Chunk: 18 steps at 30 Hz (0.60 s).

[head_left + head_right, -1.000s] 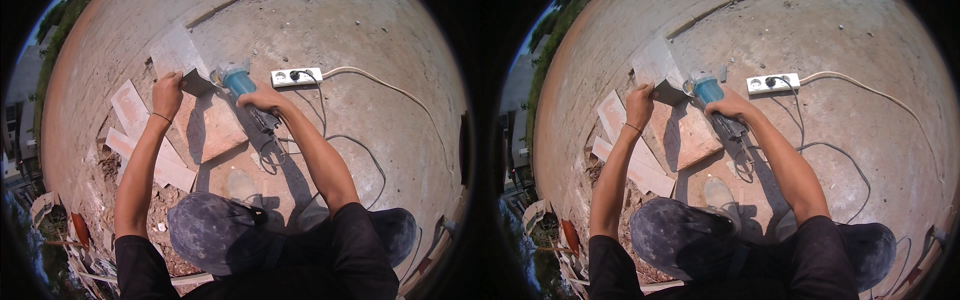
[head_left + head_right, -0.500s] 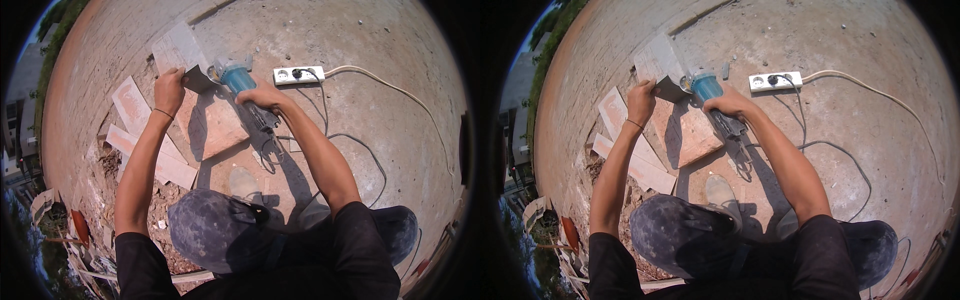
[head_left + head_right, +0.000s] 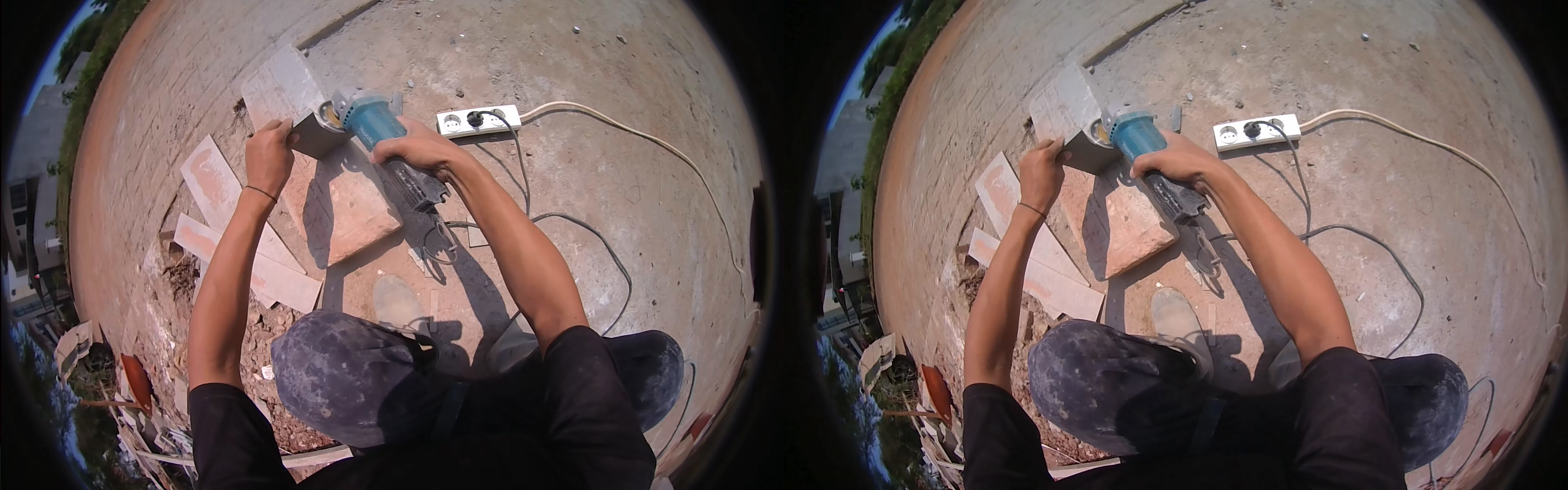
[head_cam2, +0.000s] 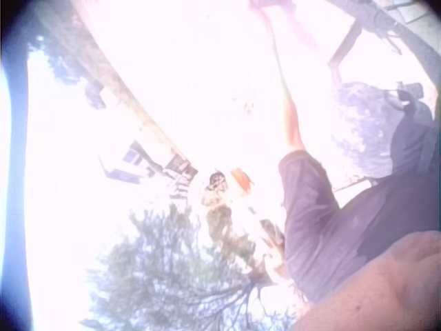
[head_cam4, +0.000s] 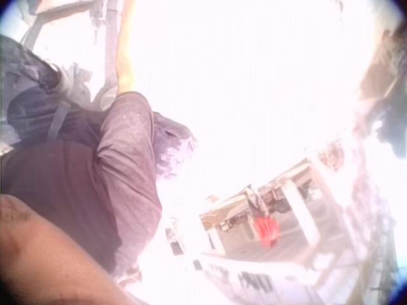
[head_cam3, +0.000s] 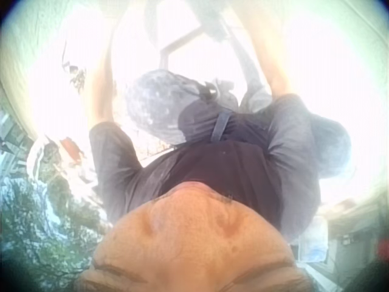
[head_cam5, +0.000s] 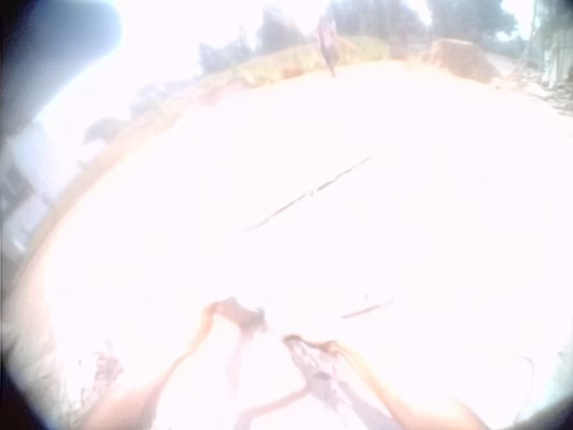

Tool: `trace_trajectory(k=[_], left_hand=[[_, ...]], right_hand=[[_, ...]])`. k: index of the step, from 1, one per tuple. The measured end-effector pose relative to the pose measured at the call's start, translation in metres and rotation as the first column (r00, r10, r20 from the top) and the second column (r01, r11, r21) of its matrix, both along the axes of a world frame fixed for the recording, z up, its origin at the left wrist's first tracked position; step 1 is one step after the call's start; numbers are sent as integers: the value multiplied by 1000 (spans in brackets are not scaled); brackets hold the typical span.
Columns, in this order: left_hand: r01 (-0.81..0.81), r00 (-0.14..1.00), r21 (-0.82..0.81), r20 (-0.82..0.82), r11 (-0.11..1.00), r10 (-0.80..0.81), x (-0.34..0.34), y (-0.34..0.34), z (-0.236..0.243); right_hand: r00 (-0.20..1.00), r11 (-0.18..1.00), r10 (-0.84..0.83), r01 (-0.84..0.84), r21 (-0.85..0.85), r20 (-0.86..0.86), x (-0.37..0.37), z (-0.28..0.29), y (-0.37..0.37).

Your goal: The person uses an angle grinder to cut a curved shape into a piece of ceramic tile while holding it by hand on the ground.

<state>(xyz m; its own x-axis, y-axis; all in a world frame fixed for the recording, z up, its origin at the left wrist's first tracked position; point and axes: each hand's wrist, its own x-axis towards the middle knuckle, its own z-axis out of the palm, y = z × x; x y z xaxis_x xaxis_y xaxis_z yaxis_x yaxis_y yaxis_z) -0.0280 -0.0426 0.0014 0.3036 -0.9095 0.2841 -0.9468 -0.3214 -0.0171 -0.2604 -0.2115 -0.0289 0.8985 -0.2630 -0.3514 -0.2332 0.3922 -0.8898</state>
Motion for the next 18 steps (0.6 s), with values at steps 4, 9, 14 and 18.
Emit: trace_trajectory(k=[4,9,14,18], left_hand=[[-1,1000,5,7,1000,1,2,1,0],[-16,1000,3,9,1000,16,-2,-1,-1],[2,1000,-25,-16,1000,-2,-3,0,0],[-24,1000,3,-17,1000,24,-3,2,3]], right_hand=[[1000,1000,20,-20,-14,-14,2,-3,3],[999,996,2,-6,-87,-38,3,-20,5],[998,1000,26,-26,0,-59,4,-11,-1],[997,997,43,-39,72,-59,4,3,-3]])
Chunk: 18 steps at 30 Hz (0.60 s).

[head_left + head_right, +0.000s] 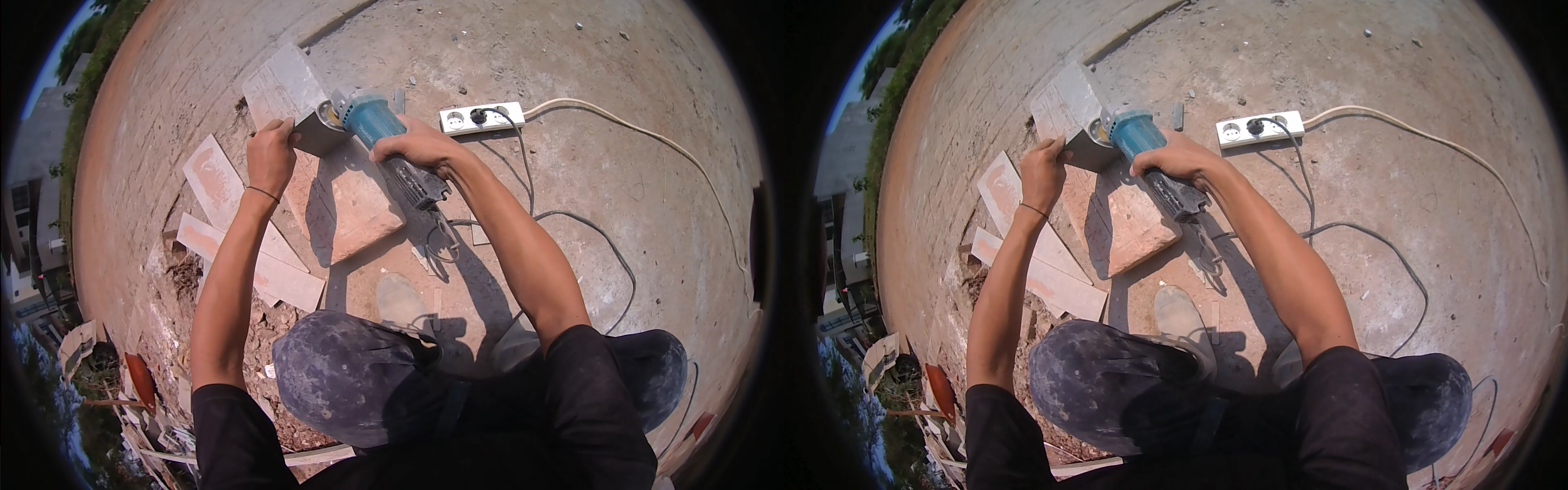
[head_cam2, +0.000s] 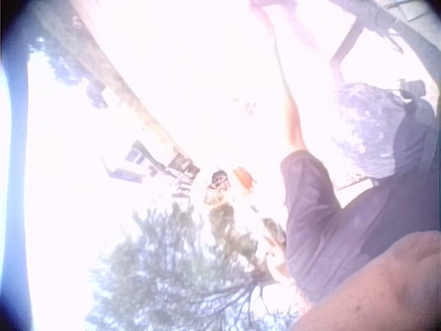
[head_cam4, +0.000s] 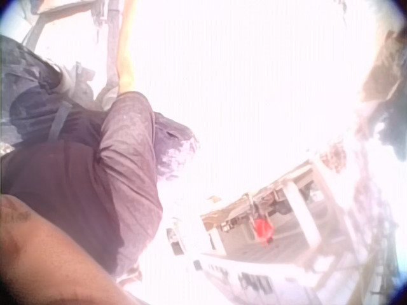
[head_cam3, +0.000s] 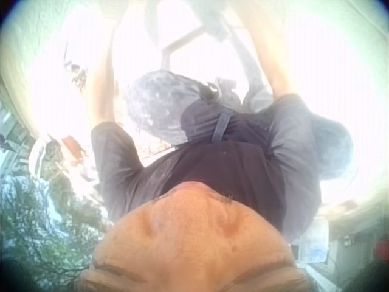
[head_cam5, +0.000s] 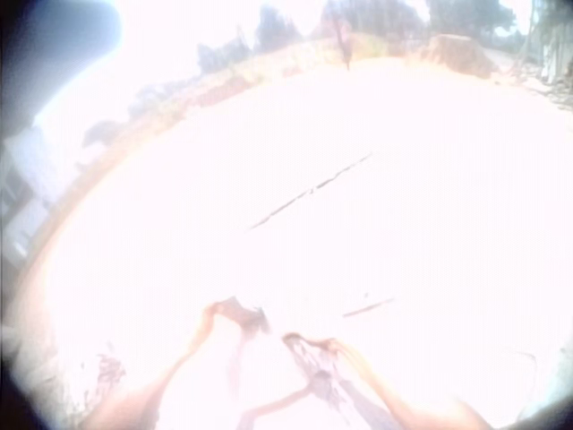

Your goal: The person uses an angle grinder to cut a curved shape into a piece of ceramic tile while holding it by hand on the ground.

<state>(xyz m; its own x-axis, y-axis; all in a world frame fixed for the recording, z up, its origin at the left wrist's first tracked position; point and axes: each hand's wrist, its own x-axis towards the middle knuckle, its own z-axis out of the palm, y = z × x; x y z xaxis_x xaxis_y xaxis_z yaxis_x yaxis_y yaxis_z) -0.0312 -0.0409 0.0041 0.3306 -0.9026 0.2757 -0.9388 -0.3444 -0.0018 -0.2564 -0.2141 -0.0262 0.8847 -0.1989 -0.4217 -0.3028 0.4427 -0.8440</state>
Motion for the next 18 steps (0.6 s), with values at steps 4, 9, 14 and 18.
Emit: trace_trajectory(k=[4,9,14,18], left_hand=[[5,1000,-14,-1,1000,-5,0,-1,-4],[16,1000,-24,1,1000,-16,-1,-2,-3],[-2,1000,3,8,1000,2,0,0,-2],[24,1000,-34,1,999,-24,0,1,-3]], right_hand=[[999,995,-30,33,-98,27,5,-25,3],[1000,990,-17,17,-143,-1,5,-42,3],[1000,998,-6,7,-61,18,4,-22,3],[1000,995,-13,15,-95,24,3,-20,5]])
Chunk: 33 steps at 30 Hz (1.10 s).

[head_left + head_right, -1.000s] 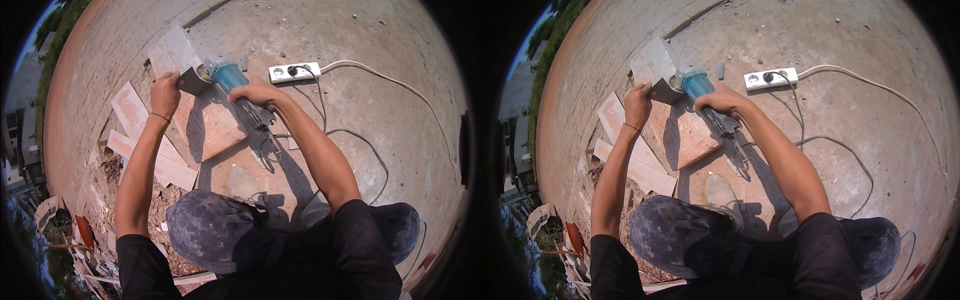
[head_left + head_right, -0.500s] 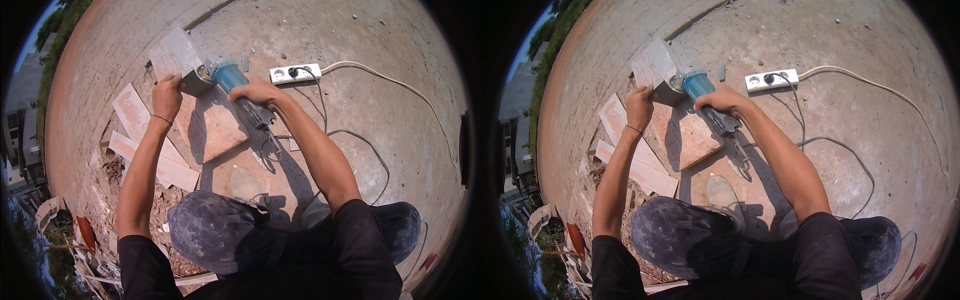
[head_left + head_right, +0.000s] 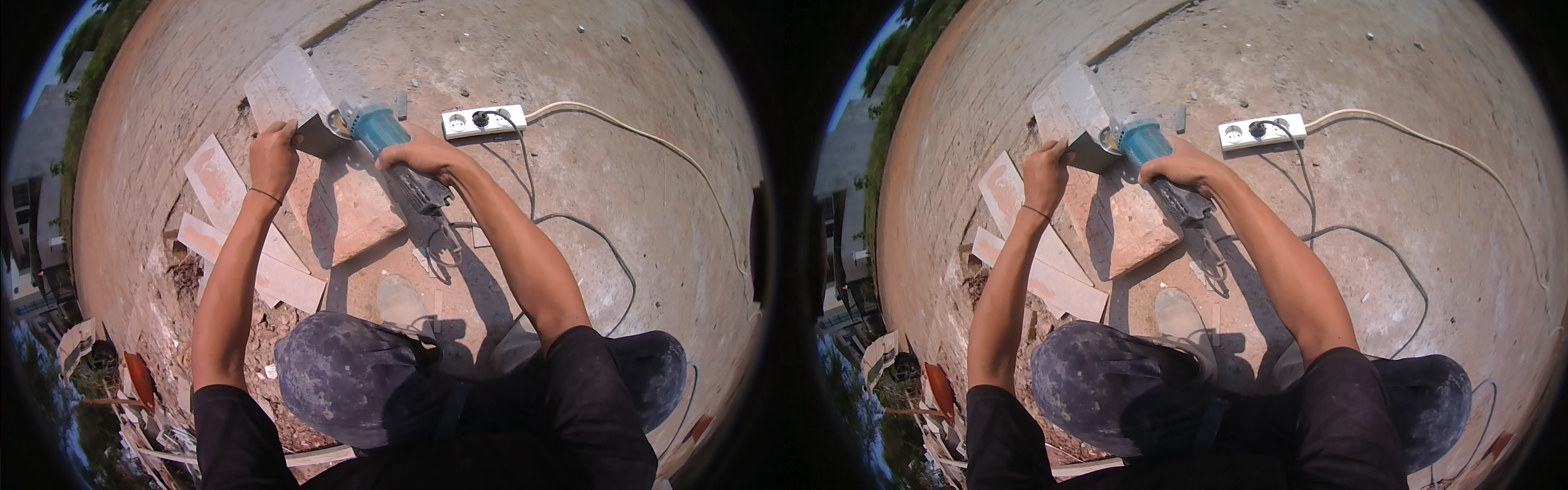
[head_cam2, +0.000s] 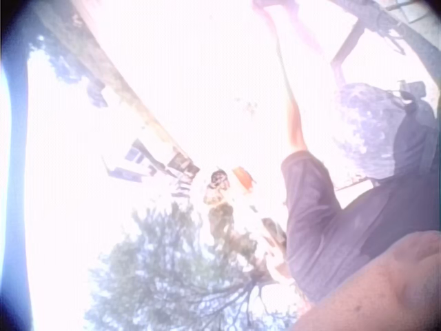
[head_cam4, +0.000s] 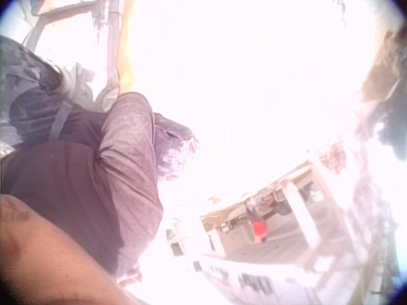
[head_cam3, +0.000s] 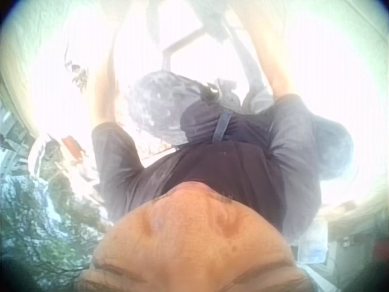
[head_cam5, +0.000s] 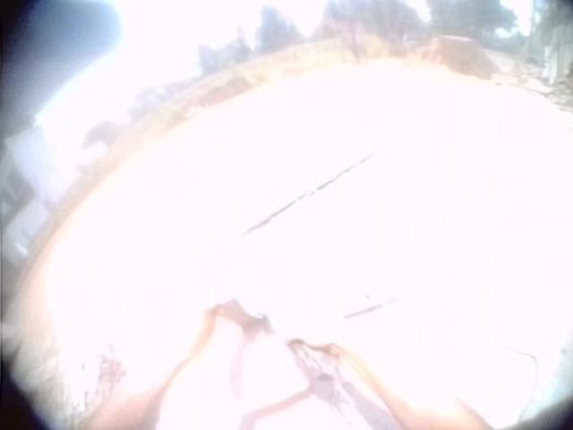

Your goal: The person uses an angle grinder to cut a curved shape into a piece of ceramic tile while holding it by hand on the ground.

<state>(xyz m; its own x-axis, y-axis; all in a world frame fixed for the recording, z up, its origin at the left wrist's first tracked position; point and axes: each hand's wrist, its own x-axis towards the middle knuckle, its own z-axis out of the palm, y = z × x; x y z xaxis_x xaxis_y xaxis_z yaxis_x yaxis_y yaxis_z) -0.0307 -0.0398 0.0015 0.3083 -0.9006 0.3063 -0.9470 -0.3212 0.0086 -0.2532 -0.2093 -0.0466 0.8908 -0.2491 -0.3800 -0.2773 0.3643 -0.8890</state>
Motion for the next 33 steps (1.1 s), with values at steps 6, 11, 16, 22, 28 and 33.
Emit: trace_trajectory(k=[6,11,16,22,28,33], left_hand=[[-5,1000,8,-1,1000,5,-1,-3,-2],[-11,1000,11,6,1000,11,0,1,0],[11,1000,3,-11,1000,-11,-3,-2,0],[-20,1000,29,-7,999,21,-1,-1,0],[-20,1000,22,-8,1000,20,-3,-3,0],[-26,1000,41,6,999,26,-2,-1,1]], right_hand=[[998,975,1,-17,-222,-69,4,-39,-5],[992,954,55,-87,-288,-115,1,-24,-11],[998,993,16,-23,-116,-63,3,-14,-8],[998,988,23,-31,-152,-55,4,-12,-5],[998,972,-14,0,-236,-56,2,-33,-5],[999,998,8,-10,-61,-35,1,-11,-4]])
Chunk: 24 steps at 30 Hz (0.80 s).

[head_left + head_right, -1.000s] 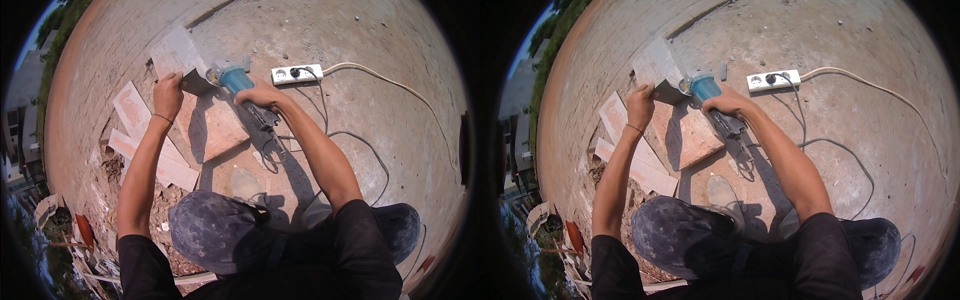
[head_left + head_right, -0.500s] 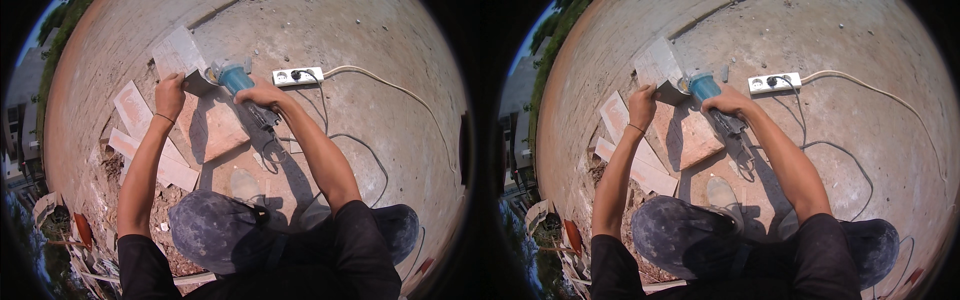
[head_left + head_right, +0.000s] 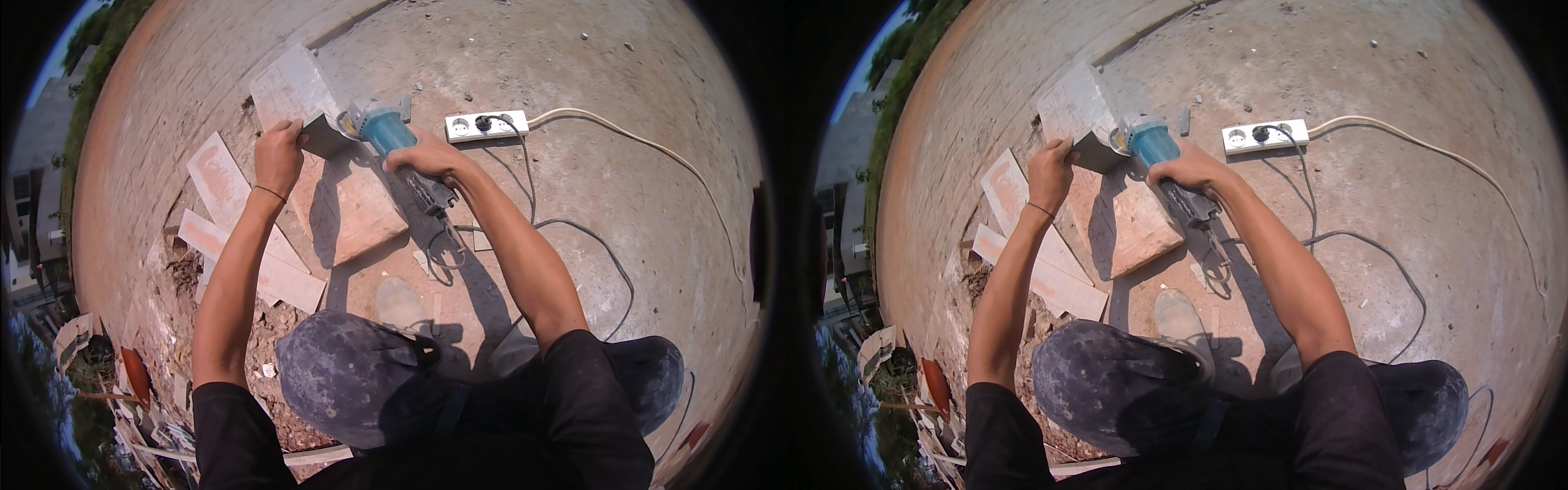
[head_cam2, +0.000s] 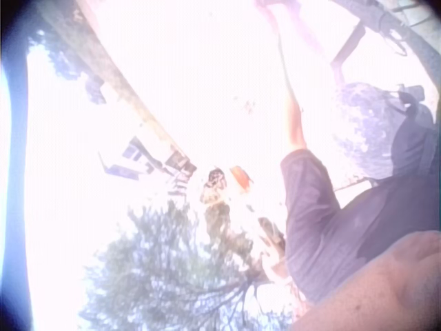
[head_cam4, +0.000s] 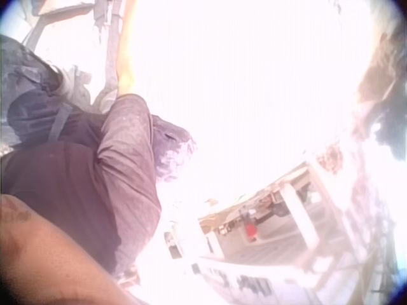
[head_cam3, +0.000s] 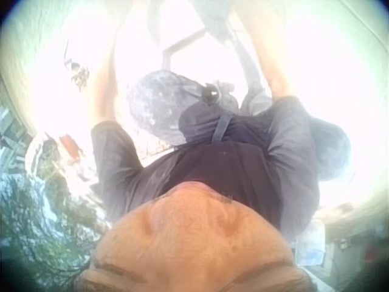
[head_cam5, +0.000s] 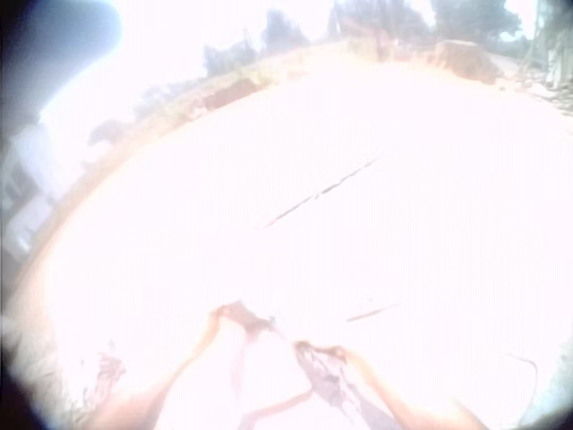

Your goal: The person uses an angle grinder to cut a curved shape into a piece of ceramic tile while holding it by hand on the ground.

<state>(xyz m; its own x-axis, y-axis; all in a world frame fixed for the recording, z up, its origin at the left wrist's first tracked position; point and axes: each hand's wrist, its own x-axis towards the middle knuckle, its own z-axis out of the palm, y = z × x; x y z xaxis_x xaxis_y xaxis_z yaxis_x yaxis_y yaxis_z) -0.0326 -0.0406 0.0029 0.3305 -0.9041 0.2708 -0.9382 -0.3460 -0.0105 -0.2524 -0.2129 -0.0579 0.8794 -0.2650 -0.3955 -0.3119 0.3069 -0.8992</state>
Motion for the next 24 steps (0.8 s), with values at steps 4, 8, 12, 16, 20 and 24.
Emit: trace_trajectory(k=[4,8,12,16,20,24], left_hand=[[3,1000,-16,-14,1000,-3,-1,-1,0],[-13,1000,6,6,1000,13,-1,-1,-2],[-2,1000,-16,-9,1000,2,0,0,-1],[21,1000,-33,9,999,-21,-1,-2,-2],[26,1000,-20,-2,999,-26,2,0,-1],[13,1000,-26,0,1000,-13,-2,-2,-2]], right_hand=[[1000,998,25,-26,-66,-9,1,3,0],[1000,981,10,-9,-193,5,0,-12,3],[998,976,6,-21,-219,-67,0,-15,3],[1000,997,1,0,-79,10,1,-13,2],[1000,1000,1,-1,-12,6,3,-4,2],[1000,999,-17,17,-37,4,5,-17,3]])
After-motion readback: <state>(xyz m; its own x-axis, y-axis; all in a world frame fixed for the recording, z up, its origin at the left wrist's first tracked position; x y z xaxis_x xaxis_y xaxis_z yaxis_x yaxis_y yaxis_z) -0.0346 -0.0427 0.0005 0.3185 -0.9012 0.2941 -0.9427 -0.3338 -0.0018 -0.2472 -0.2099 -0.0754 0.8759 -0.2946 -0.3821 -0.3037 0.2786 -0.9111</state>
